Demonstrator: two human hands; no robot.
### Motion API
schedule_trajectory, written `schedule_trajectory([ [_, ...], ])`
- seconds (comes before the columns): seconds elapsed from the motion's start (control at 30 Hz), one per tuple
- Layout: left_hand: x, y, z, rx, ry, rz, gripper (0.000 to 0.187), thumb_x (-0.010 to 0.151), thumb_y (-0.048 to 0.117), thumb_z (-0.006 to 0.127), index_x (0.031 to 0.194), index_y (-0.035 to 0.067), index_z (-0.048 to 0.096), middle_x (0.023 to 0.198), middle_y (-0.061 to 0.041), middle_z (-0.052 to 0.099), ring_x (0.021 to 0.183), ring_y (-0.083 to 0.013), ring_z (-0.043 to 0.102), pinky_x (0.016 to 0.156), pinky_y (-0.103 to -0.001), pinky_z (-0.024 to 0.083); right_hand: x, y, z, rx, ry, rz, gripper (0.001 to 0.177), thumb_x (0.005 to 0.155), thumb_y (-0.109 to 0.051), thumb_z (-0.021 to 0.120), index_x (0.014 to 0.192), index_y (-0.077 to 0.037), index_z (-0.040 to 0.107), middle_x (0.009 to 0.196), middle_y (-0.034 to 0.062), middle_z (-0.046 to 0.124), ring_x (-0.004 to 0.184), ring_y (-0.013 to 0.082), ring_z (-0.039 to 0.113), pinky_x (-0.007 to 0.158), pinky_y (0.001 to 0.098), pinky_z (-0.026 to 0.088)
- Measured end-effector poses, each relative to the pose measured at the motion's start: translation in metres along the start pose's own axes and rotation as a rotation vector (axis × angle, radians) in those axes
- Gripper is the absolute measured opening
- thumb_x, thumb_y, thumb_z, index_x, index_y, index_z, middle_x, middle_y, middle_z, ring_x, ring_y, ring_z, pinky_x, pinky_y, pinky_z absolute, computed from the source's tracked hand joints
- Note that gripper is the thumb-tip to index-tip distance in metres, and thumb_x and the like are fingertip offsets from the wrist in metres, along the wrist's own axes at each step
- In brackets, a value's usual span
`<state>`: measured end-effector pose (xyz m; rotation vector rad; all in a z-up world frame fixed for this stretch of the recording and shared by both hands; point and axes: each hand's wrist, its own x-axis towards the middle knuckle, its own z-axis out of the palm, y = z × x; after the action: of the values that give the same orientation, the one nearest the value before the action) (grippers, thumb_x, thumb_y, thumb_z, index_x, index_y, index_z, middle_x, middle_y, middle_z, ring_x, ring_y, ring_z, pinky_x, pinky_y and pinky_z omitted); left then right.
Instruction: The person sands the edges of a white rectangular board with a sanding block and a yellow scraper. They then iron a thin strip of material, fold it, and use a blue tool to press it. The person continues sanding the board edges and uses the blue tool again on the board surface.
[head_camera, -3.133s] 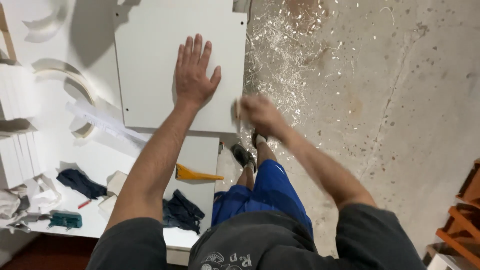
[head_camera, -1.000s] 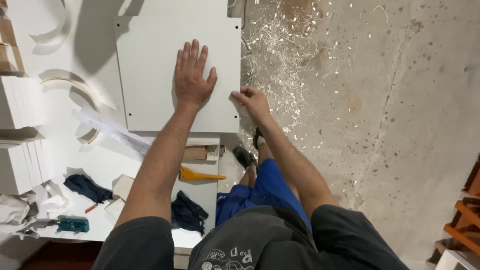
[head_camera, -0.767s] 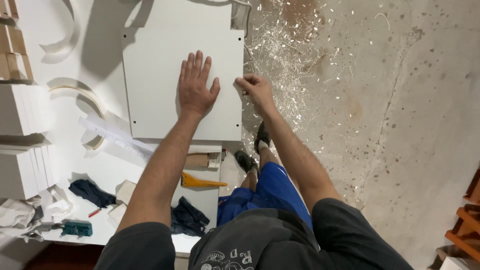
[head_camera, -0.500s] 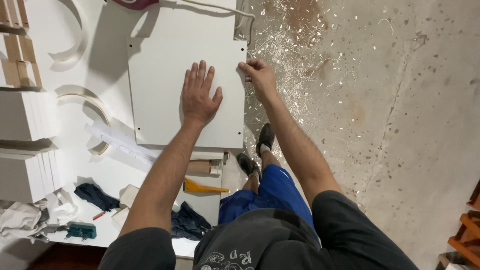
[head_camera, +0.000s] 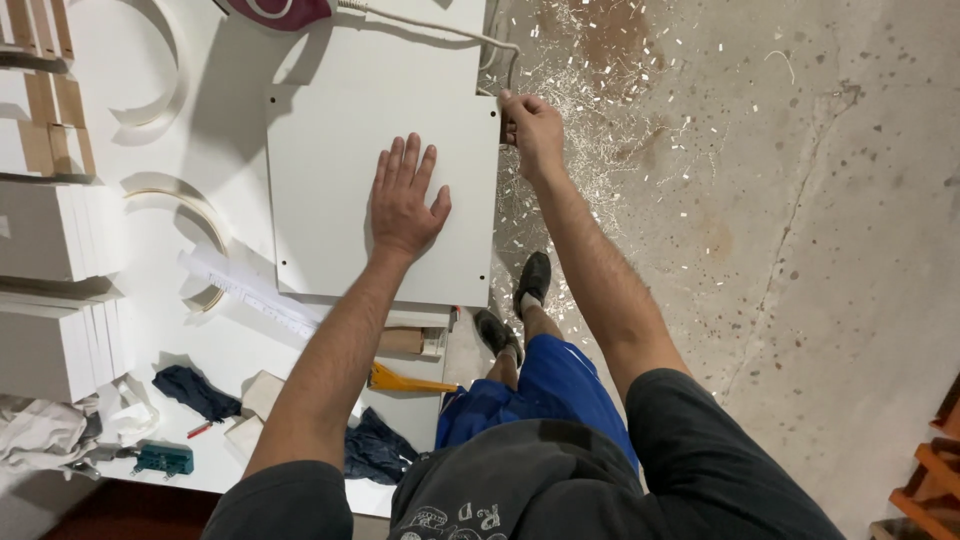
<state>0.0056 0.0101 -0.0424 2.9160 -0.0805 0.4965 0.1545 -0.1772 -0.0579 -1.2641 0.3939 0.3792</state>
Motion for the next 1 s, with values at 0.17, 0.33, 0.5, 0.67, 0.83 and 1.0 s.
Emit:
schedule_trajectory([
  [0.17,0.0,0.001,0.001,-0.002,-0.004,-0.011,0.058,0.096,0.044,0.057,0.146,0.016,0.062,0.157,-0.011,0.05,0.147,-0.0299,0.042,0.125,-0.046,0.027,-0.01,-0.008,0.004,-0.003,-0.004,0.012,0.03,0.088,-0.027,0.081,0.088,0.001,0.07,0.071,0.008,0.062,0.058,0.0134,0.067,0.05,0.023,0.062],
  [0.33,0.003,0.004,-0.004,-0.014,-0.01,-0.013,0.058,0.095,0.042,0.058,0.146,0.015,0.062,0.157,-0.011,0.049,0.147,-0.0304,0.042,0.125,-0.046,0.027,-0.036,0.036,-0.019,-0.222,-0.04,0.053,0.036,0.095,-0.038,0.076,0.096,-0.002,0.07,0.075,0.009,0.067,0.063,0.0165,0.069,0.052,0.0221,0.062],
  [0.5,0.001,0.002,-0.003,-0.016,0.004,-0.009,0.057,0.096,0.043,0.058,0.145,0.015,0.063,0.156,-0.012,0.05,0.146,-0.0305,0.043,0.124,-0.046,0.028,-0.134,0.021,-0.024,-0.386,-0.076,0.053,0.042,0.094,-0.05,0.076,0.101,-0.008,0.076,0.077,0.0075,0.067,0.074,0.0177,0.066,0.068,0.0333,0.054],
  [0.67,0.001,0.003,-0.004,0.008,-0.01,-0.004,0.057,0.096,0.043,0.058,0.145,0.014,0.063,0.155,-0.012,0.051,0.146,-0.0311,0.044,0.124,-0.046,0.028,-0.198,0.042,-0.04,-0.237,-0.072,0.15,0.031,0.095,-0.033,0.074,0.105,-0.004,0.076,0.08,0.0113,0.068,0.074,0.019,0.065,0.071,0.0344,0.057],
  [0.83,0.002,0.005,-0.009,-0.012,-0.009,-0.001,0.058,0.096,0.042,0.06,0.146,0.012,0.063,0.154,-0.014,0.051,0.145,-0.0324,0.043,0.124,-0.046,0.026,-0.242,0.06,-0.055,-0.02,-0.068,0.21,0.022,0.094,-0.015,0.076,0.103,0.005,0.072,0.075,0.0057,0.061,0.068,0.0106,0.06,0.063,0.0226,0.052],
  [1.0,0.003,0.01,-0.021,-0.12,-0.066,0.01,0.054,0.101,0.028,0.061,0.148,0.002,0.058,0.158,-0.021,0.044,0.148,-0.0393,0.038,0.125,-0.052,0.027,-0.267,0.049,-0.059,-0.269,-0.174,0.381,0.02,0.095,-0.018,0.069,0.111,-0.006,0.071,0.092,0.0059,0.072,0.084,0.0144,0.068,0.087,0.0306,0.059],
])
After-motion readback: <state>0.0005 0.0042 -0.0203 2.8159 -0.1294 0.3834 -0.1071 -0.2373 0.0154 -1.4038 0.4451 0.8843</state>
